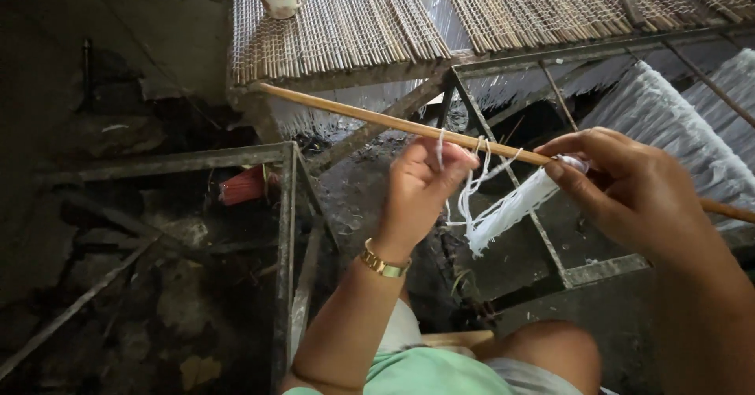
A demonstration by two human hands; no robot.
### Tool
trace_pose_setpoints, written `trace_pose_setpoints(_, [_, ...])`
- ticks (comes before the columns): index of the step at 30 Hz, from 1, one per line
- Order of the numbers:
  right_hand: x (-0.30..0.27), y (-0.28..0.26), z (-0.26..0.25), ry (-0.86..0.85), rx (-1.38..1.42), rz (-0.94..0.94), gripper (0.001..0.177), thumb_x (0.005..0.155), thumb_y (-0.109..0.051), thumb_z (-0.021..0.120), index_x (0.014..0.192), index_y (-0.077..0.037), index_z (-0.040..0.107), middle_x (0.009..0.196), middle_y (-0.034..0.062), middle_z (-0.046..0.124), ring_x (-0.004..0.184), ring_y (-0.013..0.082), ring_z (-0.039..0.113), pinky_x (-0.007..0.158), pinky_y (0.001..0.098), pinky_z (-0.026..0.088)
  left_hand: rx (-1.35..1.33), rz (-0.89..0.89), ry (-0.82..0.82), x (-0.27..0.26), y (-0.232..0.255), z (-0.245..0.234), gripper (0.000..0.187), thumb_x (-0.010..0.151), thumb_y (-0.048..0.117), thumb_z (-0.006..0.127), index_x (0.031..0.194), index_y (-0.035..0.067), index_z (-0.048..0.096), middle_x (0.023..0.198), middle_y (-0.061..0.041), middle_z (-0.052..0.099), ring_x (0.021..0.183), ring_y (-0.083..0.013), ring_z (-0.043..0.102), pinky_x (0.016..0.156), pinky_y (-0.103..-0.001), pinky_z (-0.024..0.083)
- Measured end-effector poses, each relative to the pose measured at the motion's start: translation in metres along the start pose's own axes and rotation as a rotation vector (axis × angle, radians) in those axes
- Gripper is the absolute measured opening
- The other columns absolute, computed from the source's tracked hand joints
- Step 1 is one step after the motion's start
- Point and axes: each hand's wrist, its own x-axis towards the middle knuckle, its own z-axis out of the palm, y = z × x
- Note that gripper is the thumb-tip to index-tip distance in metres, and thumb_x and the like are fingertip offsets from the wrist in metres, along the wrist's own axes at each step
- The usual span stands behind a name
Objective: Tying white cotton threads onto a wooden stick to create a fringe or prepare wicks for candle making.
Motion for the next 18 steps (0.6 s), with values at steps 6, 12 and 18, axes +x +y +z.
trace_pose_setpoints(6, [-0.001,0.002,0.007,0.024,0.056,0.017,0.023,0.099,-0.029,0.064,0.115,-0.020,0.078,0.068,0.0015,0.062,0.052,0.0137,0.048,0.051,0.0316,0.034,-0.729,-0.025,-0.158,0.005,-0.016,0.005,0.024,0.109,0.023,0.057,0.102,0.006,0.072,0.108,-0.009,0.075,0.105,-0.0273,0.069,0.108,-0.048,0.051])
trace_pose_setpoints(12, [0.000,-0.010,0.019,0.048,0.060,0.063,0.023,0.100,-0.028,0.063,0.115,-0.021,0.079,0.058,0.0019,0.061,0.046,0.0142,0.044,0.047,0.0321,0.030,-0.874,-0.078,0.056,0.003,-0.022,0.038,0.025,0.107,0.024,0.056,0.088,0.010,0.064,0.083,-0.004,0.065,0.080,-0.0206,0.064,0.091,-0.049,0.056])
trace_pose_setpoints(18, [0.000,0.003,0.039,0.113,-0.152,0.115,0.026,0.101,-0.039,0.059,0.118,-0.030,0.076,0.115,-0.0061,0.074,0.075,0.0211,0.071,0.068,0.0387,0.049,-1.235,-0.212,0.506,0.023,-0.014,0.034,0.030,0.097,0.032,0.062,0.071,0.019,0.056,0.060,0.009,0.038,0.053,-0.0076,0.032,0.055,-0.025,0.031])
